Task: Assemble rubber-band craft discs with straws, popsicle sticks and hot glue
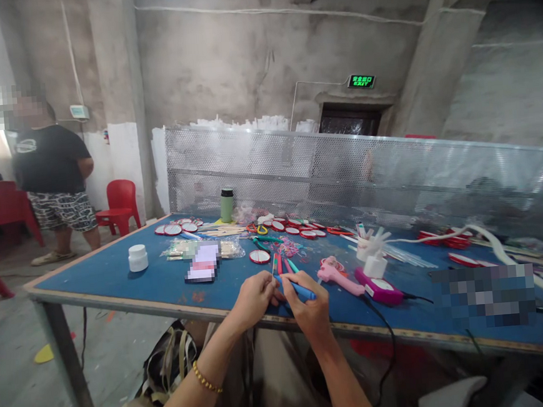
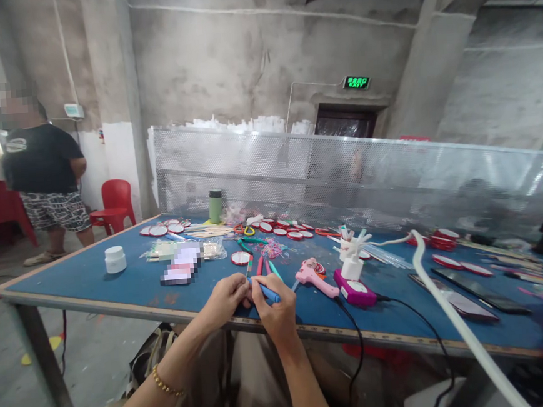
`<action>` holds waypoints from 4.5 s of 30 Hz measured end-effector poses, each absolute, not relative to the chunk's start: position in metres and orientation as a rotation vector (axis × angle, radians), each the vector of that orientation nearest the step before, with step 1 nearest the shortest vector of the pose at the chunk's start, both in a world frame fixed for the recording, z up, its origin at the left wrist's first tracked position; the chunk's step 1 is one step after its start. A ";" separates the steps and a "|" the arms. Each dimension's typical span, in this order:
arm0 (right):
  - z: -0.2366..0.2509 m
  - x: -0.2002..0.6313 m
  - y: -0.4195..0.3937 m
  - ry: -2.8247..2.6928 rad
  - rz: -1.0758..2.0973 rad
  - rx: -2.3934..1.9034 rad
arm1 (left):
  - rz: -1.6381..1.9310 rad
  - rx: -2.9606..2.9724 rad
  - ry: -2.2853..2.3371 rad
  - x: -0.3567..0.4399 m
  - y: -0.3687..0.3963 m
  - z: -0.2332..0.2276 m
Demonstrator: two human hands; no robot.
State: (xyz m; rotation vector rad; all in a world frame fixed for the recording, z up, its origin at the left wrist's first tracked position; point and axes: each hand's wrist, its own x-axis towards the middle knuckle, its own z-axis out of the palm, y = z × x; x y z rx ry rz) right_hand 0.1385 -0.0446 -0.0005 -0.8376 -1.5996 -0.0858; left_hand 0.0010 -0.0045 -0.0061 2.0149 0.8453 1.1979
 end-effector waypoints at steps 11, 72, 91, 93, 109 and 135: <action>0.000 0.139 -0.042 -1.599 -0.113 -0.821 | 1.196 2.005 0.839 0.002 -0.003 -0.007; 0.001 0.138 -0.048 -1.618 -0.106 -0.806 | 1.223 1.908 0.746 0.004 0.004 -0.018; -0.003 0.142 -0.041 -1.523 -0.178 -0.808 | 1.197 1.814 0.759 0.008 0.002 -0.015; -0.003 0.143 -0.040 -1.486 -0.205 -0.827 | 1.195 1.807 0.756 0.008 0.001 -0.015; 0.015 0.164 -0.031 -1.633 -0.077 -1.070 | 1.217 1.683 0.710 0.009 0.007 -0.018; 0.040 0.233 -0.042 -1.597 0.303 -1.201 | 1.170 1.701 0.746 0.001 -0.006 -0.011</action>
